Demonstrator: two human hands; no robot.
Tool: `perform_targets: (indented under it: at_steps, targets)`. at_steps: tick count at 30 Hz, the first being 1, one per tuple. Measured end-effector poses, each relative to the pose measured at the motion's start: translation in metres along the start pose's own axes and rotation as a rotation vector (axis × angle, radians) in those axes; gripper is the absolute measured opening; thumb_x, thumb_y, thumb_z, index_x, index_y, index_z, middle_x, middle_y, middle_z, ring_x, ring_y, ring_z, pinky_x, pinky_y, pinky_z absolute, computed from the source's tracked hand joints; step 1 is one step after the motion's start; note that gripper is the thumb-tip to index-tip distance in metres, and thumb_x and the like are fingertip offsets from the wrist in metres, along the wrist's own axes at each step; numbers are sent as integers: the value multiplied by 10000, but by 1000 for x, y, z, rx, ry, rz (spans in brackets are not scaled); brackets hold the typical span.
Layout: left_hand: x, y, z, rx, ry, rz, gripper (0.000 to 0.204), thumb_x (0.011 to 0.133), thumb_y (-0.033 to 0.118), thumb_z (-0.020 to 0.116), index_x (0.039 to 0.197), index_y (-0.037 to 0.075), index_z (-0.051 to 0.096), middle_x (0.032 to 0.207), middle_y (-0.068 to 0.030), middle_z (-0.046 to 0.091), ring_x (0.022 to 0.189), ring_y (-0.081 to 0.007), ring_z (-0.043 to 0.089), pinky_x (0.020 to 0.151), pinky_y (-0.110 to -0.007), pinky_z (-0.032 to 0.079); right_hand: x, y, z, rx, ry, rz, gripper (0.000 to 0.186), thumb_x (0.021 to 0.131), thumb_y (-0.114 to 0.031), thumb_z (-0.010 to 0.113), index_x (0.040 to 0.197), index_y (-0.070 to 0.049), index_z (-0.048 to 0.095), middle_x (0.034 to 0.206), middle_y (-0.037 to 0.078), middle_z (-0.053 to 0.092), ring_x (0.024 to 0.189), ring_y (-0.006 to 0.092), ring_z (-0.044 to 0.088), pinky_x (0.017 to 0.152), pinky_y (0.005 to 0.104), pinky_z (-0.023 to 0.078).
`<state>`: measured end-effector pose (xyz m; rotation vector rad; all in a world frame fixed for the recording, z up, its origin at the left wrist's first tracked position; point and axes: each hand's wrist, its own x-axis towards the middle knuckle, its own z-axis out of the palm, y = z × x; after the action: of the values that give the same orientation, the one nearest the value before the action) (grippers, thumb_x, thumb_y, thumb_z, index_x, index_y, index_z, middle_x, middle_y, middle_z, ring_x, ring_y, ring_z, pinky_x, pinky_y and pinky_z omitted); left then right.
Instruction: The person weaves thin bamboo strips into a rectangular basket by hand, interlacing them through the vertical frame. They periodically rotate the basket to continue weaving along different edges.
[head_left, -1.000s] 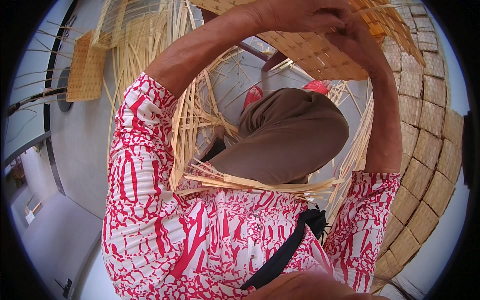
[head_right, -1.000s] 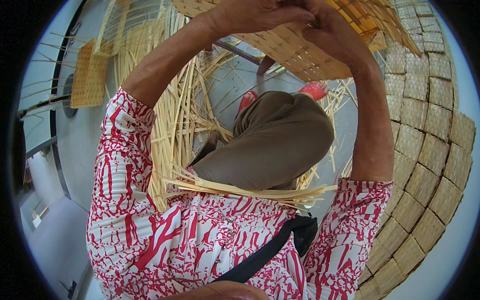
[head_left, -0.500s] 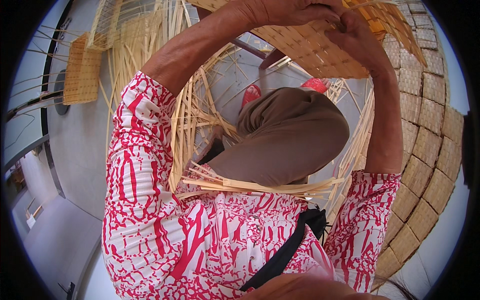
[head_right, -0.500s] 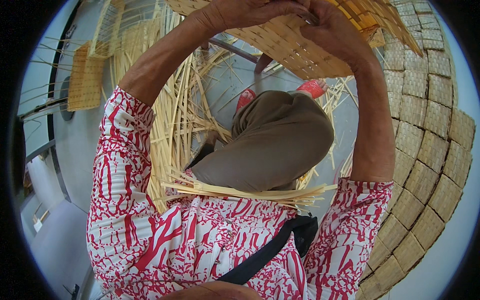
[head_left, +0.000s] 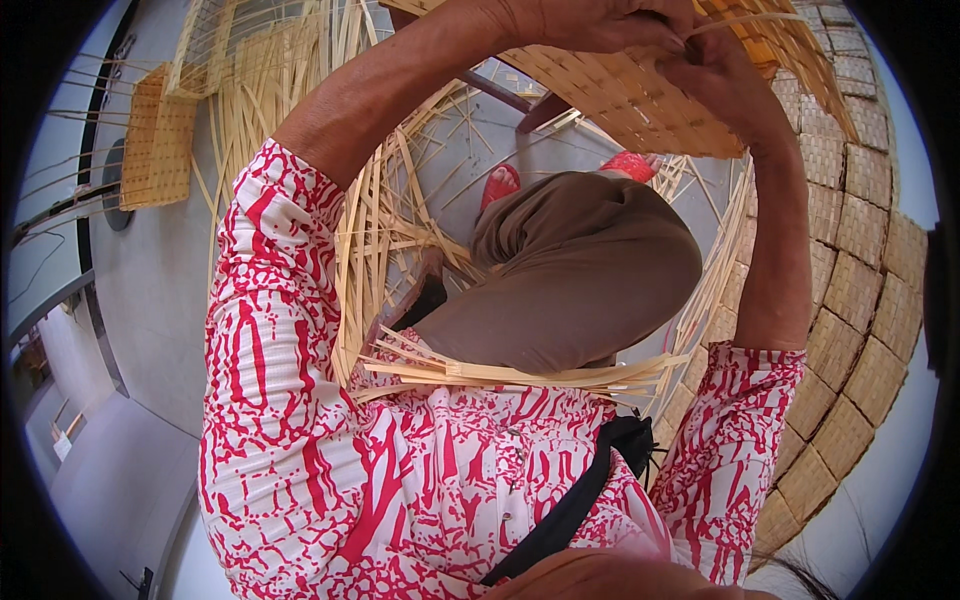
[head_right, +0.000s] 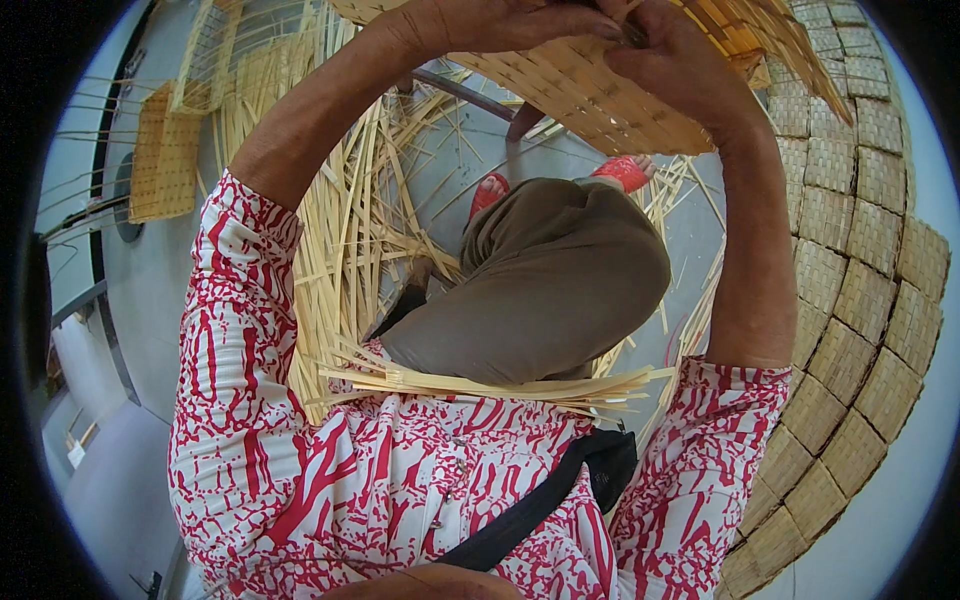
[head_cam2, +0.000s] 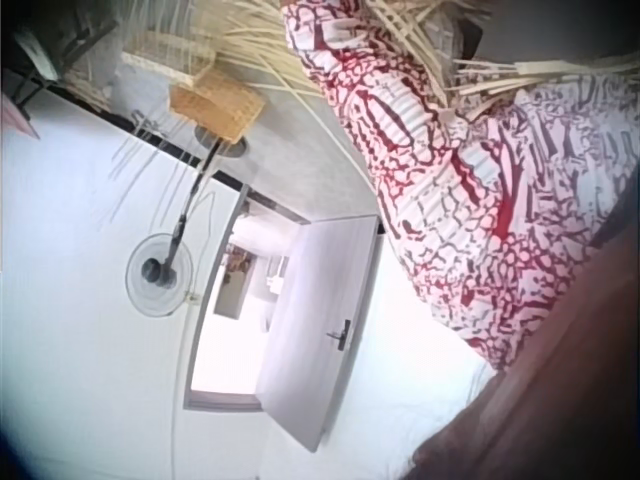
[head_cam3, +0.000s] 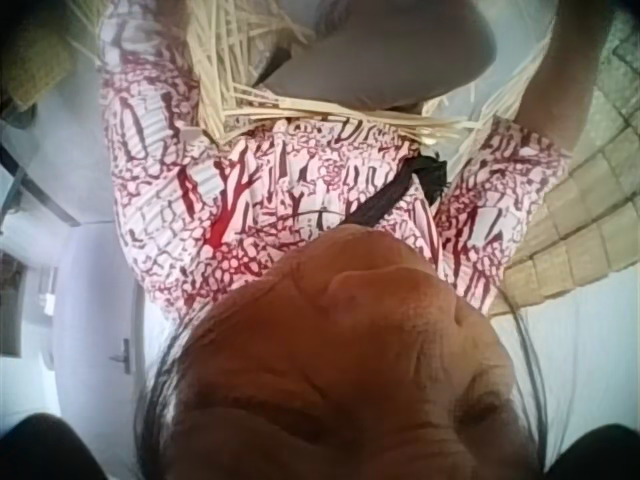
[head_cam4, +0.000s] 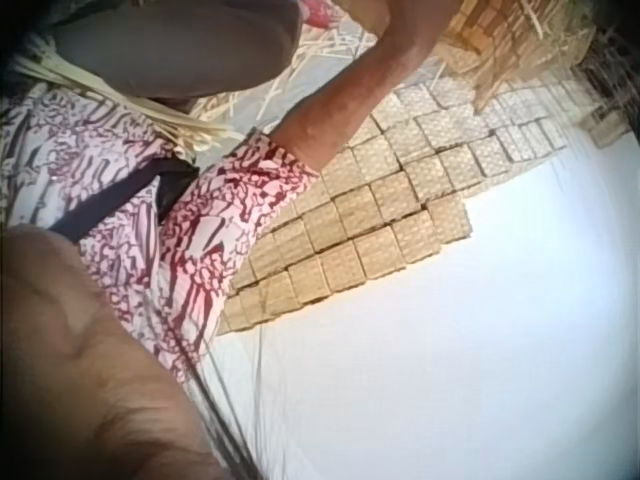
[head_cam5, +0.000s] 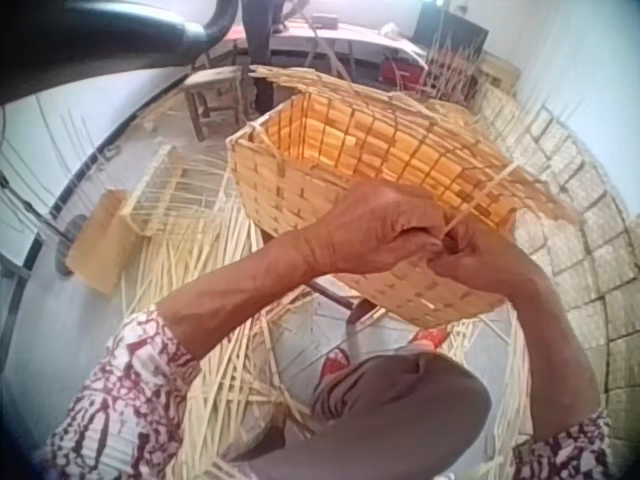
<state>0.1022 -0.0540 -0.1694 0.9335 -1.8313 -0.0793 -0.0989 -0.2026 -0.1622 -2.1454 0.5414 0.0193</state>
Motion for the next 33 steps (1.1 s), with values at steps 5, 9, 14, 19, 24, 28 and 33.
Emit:
perform_targets:
  at_steps: [5,9,14,19,24,28,33]
  targets:
    - [0,-7,1,-25,31,55,108,798,151,741,845,60,704,791,-129,660,772,-346,661,656,-431,506,-2,4,6,85,84,54,295,890,-116,707,1162,-14,651,957,-27,645,862,62,577,765,245,448]
    - [3,-8,5,-55,49,58,83,756,99,733,798,47,685,792,-134,644,783,-350,639,664,-436,490,4,6,-16,-126,-37,244,303,880,-153,695,1144,-7,660,967,-22,638,874,69,575,789,245,449]
    - [-2,-11,6,-73,11,8,60,734,58,723,747,39,667,802,-132,641,798,-342,638,671,-422,488,6,-11,-6,-111,-55,177,316,871,-167,680,1149,-17,680,1005,-13,661,912,98,604,817,273,476]
    - [-7,1,9,17,-10,-126,41,757,53,745,756,30,711,897,-139,668,846,-331,663,713,-407,516,0,-68,12,-235,80,261,375,839,-213,760,1189,-91,705,1082,37,731,1004,144,665,884,316,522]
    - [-9,-9,12,-71,-5,-58,59,758,35,765,816,38,758,939,-135,678,880,-315,673,750,-399,529,-7,-74,5,-307,48,345,534,817,-341,789,1298,-140,670,1209,61,719,1102,188,660,960,336,512]
    - [-8,1,6,-97,24,-117,83,754,33,764,835,40,748,918,-123,679,875,-308,672,739,-398,522,-6,-72,8,-241,28,285,513,820,-327,789,1284,-135,685,1185,53,725,1071,180,661,933,332,518]
    - [-6,-6,6,-48,37,-75,65,770,39,760,818,37,716,896,-111,680,861,-288,671,717,-386,517,-5,-61,3,-270,29,333,510,830,-299,788,1298,-127,676,1172,41,725,1056,166,657,913,323,518]
